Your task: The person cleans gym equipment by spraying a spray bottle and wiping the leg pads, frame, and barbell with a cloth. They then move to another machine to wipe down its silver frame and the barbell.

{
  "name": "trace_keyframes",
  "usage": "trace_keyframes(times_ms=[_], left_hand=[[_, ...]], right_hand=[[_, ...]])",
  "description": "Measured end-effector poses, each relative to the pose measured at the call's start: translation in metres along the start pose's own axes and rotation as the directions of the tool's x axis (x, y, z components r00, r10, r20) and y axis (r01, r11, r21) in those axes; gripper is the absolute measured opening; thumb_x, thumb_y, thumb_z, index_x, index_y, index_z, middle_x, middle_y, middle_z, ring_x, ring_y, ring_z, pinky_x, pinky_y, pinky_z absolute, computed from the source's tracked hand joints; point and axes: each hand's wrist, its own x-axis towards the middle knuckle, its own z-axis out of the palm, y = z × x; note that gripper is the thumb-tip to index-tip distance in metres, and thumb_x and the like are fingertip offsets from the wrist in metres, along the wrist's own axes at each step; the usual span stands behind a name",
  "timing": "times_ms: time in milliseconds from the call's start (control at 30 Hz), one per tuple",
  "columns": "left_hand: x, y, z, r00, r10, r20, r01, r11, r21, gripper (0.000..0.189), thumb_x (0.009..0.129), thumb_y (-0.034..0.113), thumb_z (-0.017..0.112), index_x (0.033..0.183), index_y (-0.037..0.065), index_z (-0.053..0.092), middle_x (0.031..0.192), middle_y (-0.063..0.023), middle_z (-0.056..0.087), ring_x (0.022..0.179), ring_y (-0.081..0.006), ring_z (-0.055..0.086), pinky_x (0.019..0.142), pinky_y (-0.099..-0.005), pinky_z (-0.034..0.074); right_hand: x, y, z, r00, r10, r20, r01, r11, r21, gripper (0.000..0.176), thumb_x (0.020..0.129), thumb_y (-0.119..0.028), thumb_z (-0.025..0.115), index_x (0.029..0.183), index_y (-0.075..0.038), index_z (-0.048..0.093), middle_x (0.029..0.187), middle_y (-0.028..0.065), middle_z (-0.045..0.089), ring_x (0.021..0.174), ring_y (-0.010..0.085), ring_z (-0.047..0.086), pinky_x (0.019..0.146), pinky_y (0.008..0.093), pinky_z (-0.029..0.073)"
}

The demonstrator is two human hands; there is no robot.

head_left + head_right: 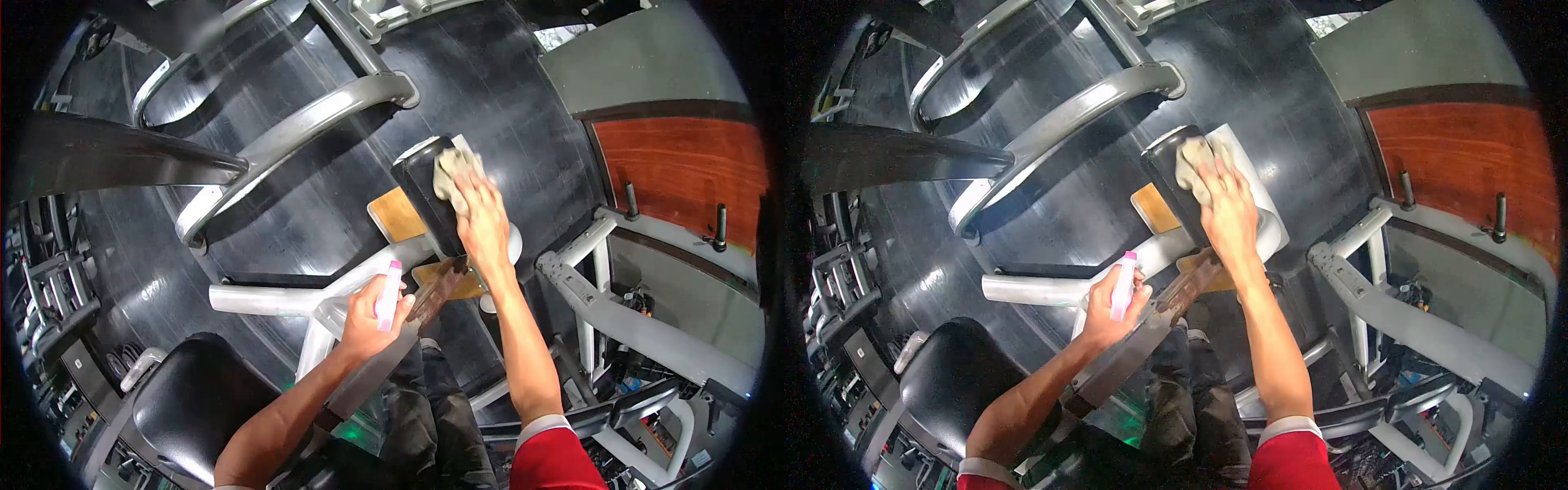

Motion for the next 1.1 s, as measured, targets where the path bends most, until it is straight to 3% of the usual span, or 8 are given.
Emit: trace_keyframes(times_ms=[233,467,533,567,667,867,1000,1100], left_hand=[[0.001,0.003,0.001,0.999,-0.029,-0.040,0.030,0.999,0.016,0.017,0.085,0.007,0.070,0.097,0.002,0.060,0.075,-0.0060,0.061,0.069,-0.0131,0.060,0.064,-0.0283,0.049],[0.002,0.000,0.001,1.000,-0.011,-0.029,0.011,1.000,0.010,0.014,0.086,0.004,0.069,0.095,0.002,0.059,0.075,-0.0037,0.058,0.070,-0.0100,0.055,0.065,-0.0265,0.046],[0.002,0.001,0.000,1.000,-0.011,-0.024,0.011,1.000,0.022,0.014,0.086,0.004,0.069,0.094,0.002,0.058,0.075,-0.0034,0.058,0.069,-0.0096,0.055,0.064,-0.0264,0.046],[0.002,0.001,0.000,1.000,-0.013,-0.020,0.013,0.999,0.034,0.014,0.086,0.004,0.069,0.094,0.002,0.058,0.074,-0.0031,0.057,0.068,-0.0093,0.054,0.063,-0.0262,0.046],[0.002,-0.001,0.000,1.000,-0.007,-0.021,0.007,1.000,0.014,0.015,0.086,0.005,0.070,0.095,0.002,0.058,0.074,-0.0026,0.057,0.067,-0.0086,0.052,0.062,-0.0258,0.045],[0.002,-0.004,0.003,0.999,-0.005,-0.035,0.005,1.000,-0.006,0.015,0.087,0.006,0.069,0.095,0.003,0.058,0.075,-0.0016,0.056,0.066,-0.0076,0.051,0.060,-0.0250,0.044],[0.002,-0.001,0.001,0.999,0.001,-0.038,0.000,1.000,0.029,0.015,0.087,0.006,0.070,0.096,0.003,0.058,0.075,-0.0009,0.056,0.066,-0.0068,0.051,0.060,-0.0248,0.044],[0.002,0.000,0.001,0.998,-0.052,-0.029,0.053,0.999,0.006,0.015,0.087,0.006,0.069,0.096,0.003,0.058,0.076,-0.0006,0.056,0.067,-0.0065,0.051,0.060,-0.0247,0.044]], right_hand=[[-0.060,0.013,-0.043,0.956,0.207,0.209,-0.196,0.978,-0.071,0.061,0.070,0.008,0.057,0.129,-0.009,0.058,0.135,0.0176,0.054,0.120,0.0354,0.053,0.104,0.0406,0.042],[0.019,0.054,-0.030,0.893,0.450,0.003,-0.439,0.869,0.229,0.037,0.095,-0.029,0.058,0.121,-0.002,0.061,0.107,0.0265,0.067,0.103,0.0398,0.065,0.085,0.0412,0.051],[0.037,0.091,0.014,0.829,0.462,0.315,-0.559,0.694,0.454,0.052,0.094,-0.044,0.056,0.122,-0.001,0.061,0.113,0.0199,0.069,0.110,0.0314,0.064,0.091,0.0392,0.047],[0.043,0.106,0.041,0.713,0.504,0.487,-0.665,0.706,0.243,0.060,0.093,-0.051,0.053,0.122,0.002,0.061,0.115,0.0196,0.068,0.113,0.0310,0.061,0.096,0.0399,0.044],[0.055,0.098,0.043,0.620,0.587,0.521,-0.734,0.668,0.121,0.063,0.095,-0.051,0.046,0.128,0.001,0.057,0.123,0.0243,0.063,0.117,0.0364,0.059,0.100,0.0422,0.043],[-0.004,0.017,0.017,0.937,0.307,-0.168,-0.317,0.948,-0.036,0.036,0.093,-0.033,0.058,0.110,-0.002,0.064,0.104,0.0204,0.064,0.098,0.0406,0.059,0.089,0.0494,0.044],[-0.051,-0.003,-0.005,0.988,0.126,-0.087,-0.130,0.990,-0.045,0.052,0.070,0.001,0.066,0.119,-0.012,0.064,0.123,0.0133,0.057,0.110,0.0343,0.052,0.095,0.0450,0.044],[-0.044,0.020,-0.015,0.994,0.102,-0.032,-0.097,0.989,0.113,0.048,0.072,0.001,0.067,0.119,-0.009,0.065,0.113,0.0136,0.063,0.103,0.0365,0.055,0.094,0.0416,0.046]])
